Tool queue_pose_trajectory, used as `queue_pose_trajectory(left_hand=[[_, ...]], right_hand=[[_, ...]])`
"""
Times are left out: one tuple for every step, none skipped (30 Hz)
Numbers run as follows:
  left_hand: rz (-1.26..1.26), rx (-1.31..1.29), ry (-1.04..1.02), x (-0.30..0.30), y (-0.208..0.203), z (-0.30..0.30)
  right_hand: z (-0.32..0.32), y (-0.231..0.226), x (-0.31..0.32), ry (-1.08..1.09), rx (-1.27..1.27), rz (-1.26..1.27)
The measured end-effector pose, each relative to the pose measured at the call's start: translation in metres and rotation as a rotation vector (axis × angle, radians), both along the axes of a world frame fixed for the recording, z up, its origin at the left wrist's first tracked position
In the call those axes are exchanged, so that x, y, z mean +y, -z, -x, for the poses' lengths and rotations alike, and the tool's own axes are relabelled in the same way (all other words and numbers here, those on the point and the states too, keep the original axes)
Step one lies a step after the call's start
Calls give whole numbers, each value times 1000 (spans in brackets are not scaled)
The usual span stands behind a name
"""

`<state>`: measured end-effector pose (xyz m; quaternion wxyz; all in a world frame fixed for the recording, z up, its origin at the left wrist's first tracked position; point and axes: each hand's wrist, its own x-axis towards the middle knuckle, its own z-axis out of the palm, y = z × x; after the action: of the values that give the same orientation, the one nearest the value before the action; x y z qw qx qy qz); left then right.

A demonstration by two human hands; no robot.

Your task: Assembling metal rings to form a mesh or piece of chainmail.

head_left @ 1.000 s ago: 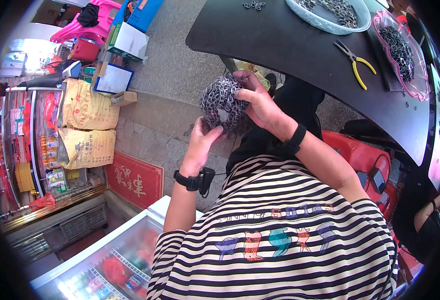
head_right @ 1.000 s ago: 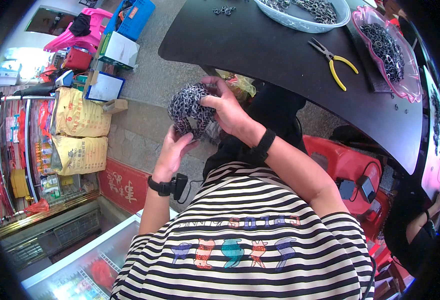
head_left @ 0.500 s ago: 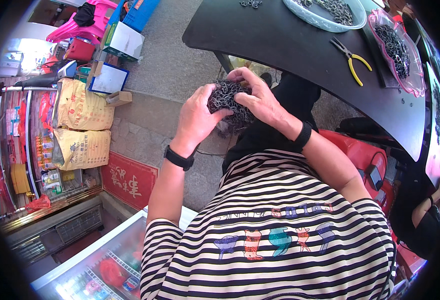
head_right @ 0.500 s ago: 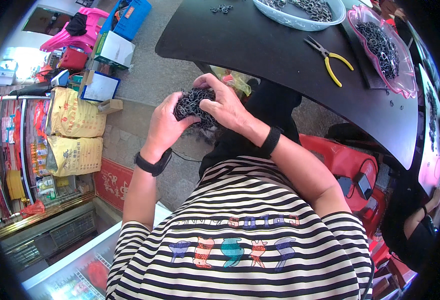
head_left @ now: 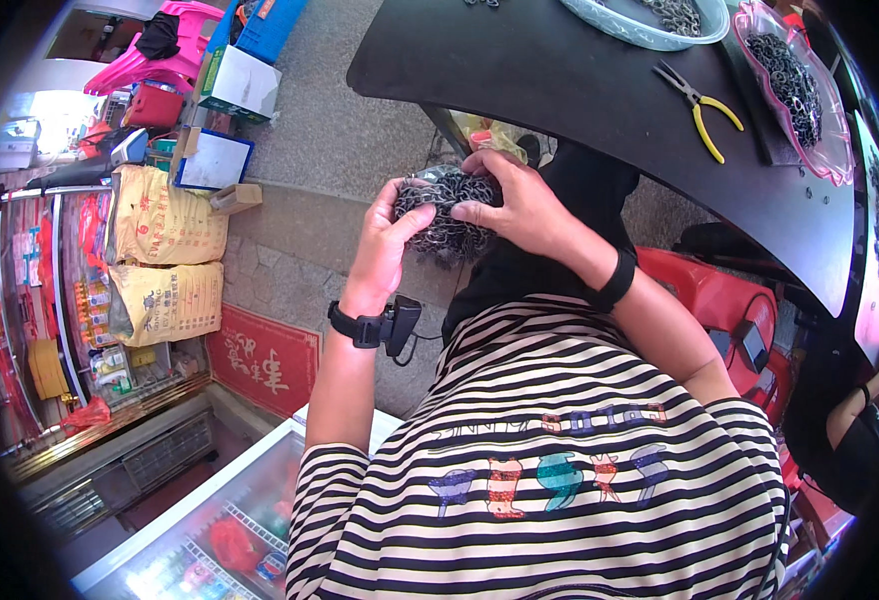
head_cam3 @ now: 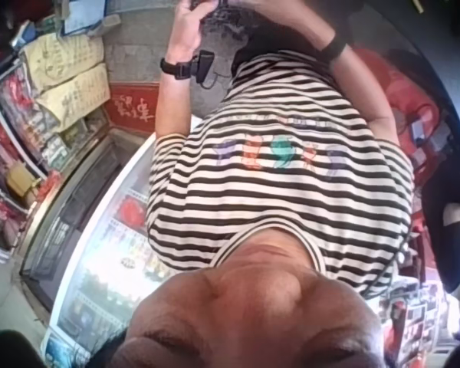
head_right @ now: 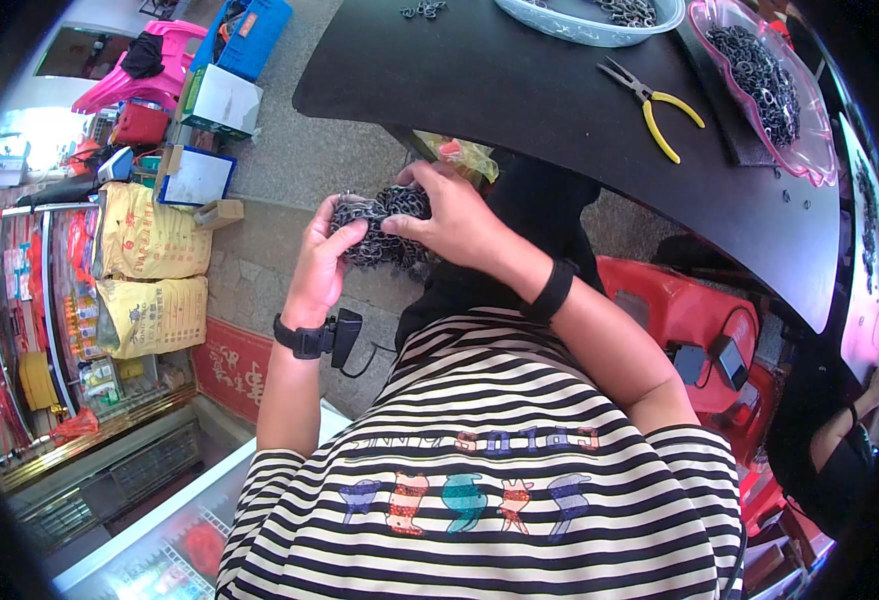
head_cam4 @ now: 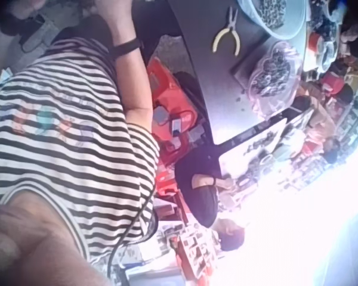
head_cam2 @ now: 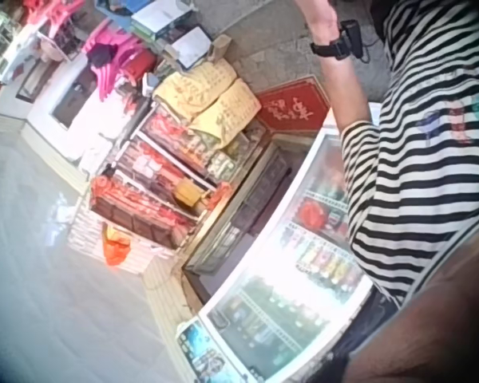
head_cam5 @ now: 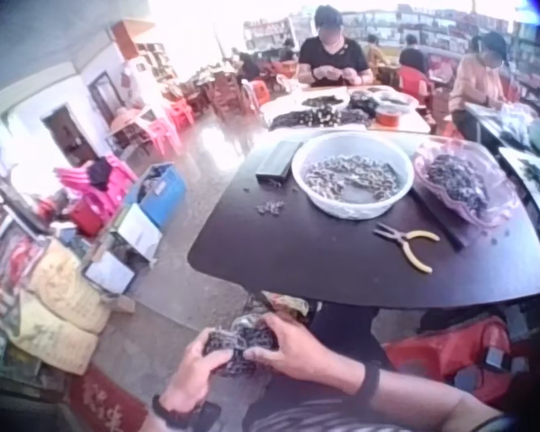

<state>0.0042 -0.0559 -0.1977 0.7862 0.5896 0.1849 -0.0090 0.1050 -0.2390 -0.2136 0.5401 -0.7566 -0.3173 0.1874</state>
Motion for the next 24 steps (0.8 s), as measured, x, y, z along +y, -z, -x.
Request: queue_pose_trajectory(left_hand=[[-7, 3, 24, -1, 0, 2], [-7, 3, 28, -2, 0, 4], [-24, -1, 39, -2, -1, 6], [-40, -7, 51, -3, -1, 9], [-40, -5, 50, -2, 0, 12], [-67, -24, 64, -1, 2, 16], [-93, -43, 77, 2, 3, 20], [-93, -44, 74, 8, 5, 23], [-348, 5, 186, 17, 6, 28], [-604, 55, 297, 25, 7, 32], [-604, 54, 294, 31, 7, 37], [-693, 52, 344, 36, 7, 42], [-782, 51, 394, 40, 6, 46], [-705, 96, 355, 41, 1, 49], [-706, 95, 351, 41, -2, 47], [-568, 167, 240, 39, -5, 41], [-427, 236, 127, 36, -7, 36], [-469, 174, 149, 31, -9, 29], [-466, 171, 143, 24, -4, 23], [-437, 117, 173, 18, 2, 19], [-409, 62, 206, 17, 9, 17], [-348, 20, 183, 20, 26, 19], [-347, 18, 187, 17, 23, 16], [-244, 42, 240, 12, 19, 14]], right_hand=[[-5, 6, -3, 2, 2, -1], [-11, 10, -7, -119, 118, -23], [-14, 14, -9, -241, 232, -45], [-14, 18, -10, -252, 161, -46], [-13, 17, -9, -254, 163, -46], [-13, 16, -8, -255, 98, -30], [-13, 15, -8, -258, 34, -14], [-13, 12, -8, -260, 33, -14], [-13, 7, -8, -213, 27, -21], [-13, 3, -8, -166, 21, -28], [-11, 0, -7, -168, 19, -28], [-8, -3, -6, -131, 36, -31], [-6, -5, -4, -93, 52, -34], [-4, -4, -4, -97, 51, -34], [-3, -2, -3, -89, 53, -109], [-2, -1, -2, -81, 55, -183], [0, -1, -1, -86, 53, -181], [3, -3, 1, -100, 47, -215], [5, -4, 2, -112, 40, -249], [7, -7, 3, -121, 38, -247], [8, -11, 3, -162, 195, -333], [9, -14, 4, -202, 354, -417], [7, -13, 3, -198, 352, -416], [3, -12, 2, -218, 403, -499]])
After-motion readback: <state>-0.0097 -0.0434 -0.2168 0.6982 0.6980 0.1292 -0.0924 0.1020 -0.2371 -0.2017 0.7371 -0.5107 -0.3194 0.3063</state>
